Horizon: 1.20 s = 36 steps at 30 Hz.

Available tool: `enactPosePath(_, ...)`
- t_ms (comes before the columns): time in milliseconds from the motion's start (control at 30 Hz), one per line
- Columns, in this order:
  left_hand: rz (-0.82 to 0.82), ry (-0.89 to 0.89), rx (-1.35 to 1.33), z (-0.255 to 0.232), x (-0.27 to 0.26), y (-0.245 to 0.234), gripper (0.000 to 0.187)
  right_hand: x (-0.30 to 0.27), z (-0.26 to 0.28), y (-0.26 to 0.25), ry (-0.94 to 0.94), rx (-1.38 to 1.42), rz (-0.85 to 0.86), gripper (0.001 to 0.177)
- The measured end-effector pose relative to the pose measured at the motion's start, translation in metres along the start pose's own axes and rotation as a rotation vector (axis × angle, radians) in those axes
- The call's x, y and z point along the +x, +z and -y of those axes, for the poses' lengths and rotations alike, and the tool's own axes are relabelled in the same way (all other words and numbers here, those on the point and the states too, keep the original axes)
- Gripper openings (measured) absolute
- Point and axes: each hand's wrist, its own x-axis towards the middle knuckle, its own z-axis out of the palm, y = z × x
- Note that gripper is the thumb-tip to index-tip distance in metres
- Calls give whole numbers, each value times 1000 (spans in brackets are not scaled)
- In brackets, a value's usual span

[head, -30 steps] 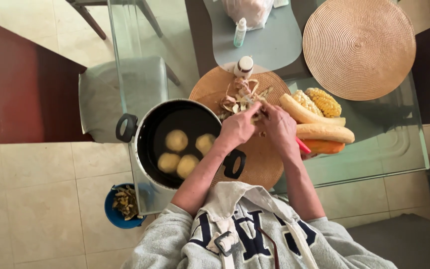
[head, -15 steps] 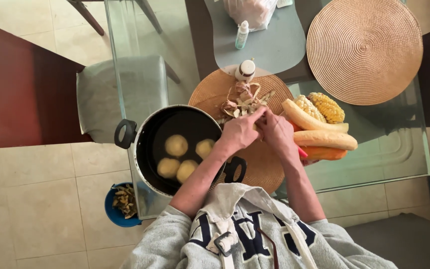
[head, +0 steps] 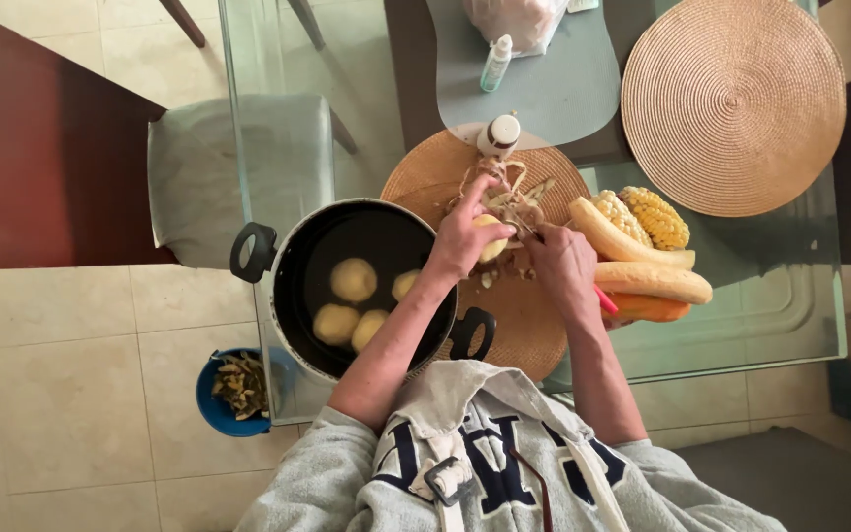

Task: The person peels potatoes with a small knife over a pot of water, letting peels fall onto the table, and places peeled potatoes into the pot. They then gather the peels by hand, carry them to a blue bowl on the floor, and finally handle plantains on the table.

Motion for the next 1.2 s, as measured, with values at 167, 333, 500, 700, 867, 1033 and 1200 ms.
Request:
enactPosePath(167,-155,41,-171,21,9,-13,74,0,18,-9,-127,329,-34,44)
enactPosePath(333,-206,-165,-289,11,-2,-28,47,-12,34,-21,-81,444,46,34)
enactPosePath(500,-30,-30,-665,27,-7,-49,32,-19,49,-1,-18,907,211,40)
enactPosePath(700,-128,-56,-568,41,-32,-74,21,-38,99,23,-98,1051,368,34)
enactPosePath(867,-331,25,-470,107,-36,-110,16,-39,118,65,-109,1092,443,37)
enactPosePath(1033,-378,29,-227,163,-37,-142,30,-37,131,103,-61,1097,535,54)
enactPosePath(1200,-308,416,881,220,-40,-151,64,-20,97,152,-182,776,598,33)
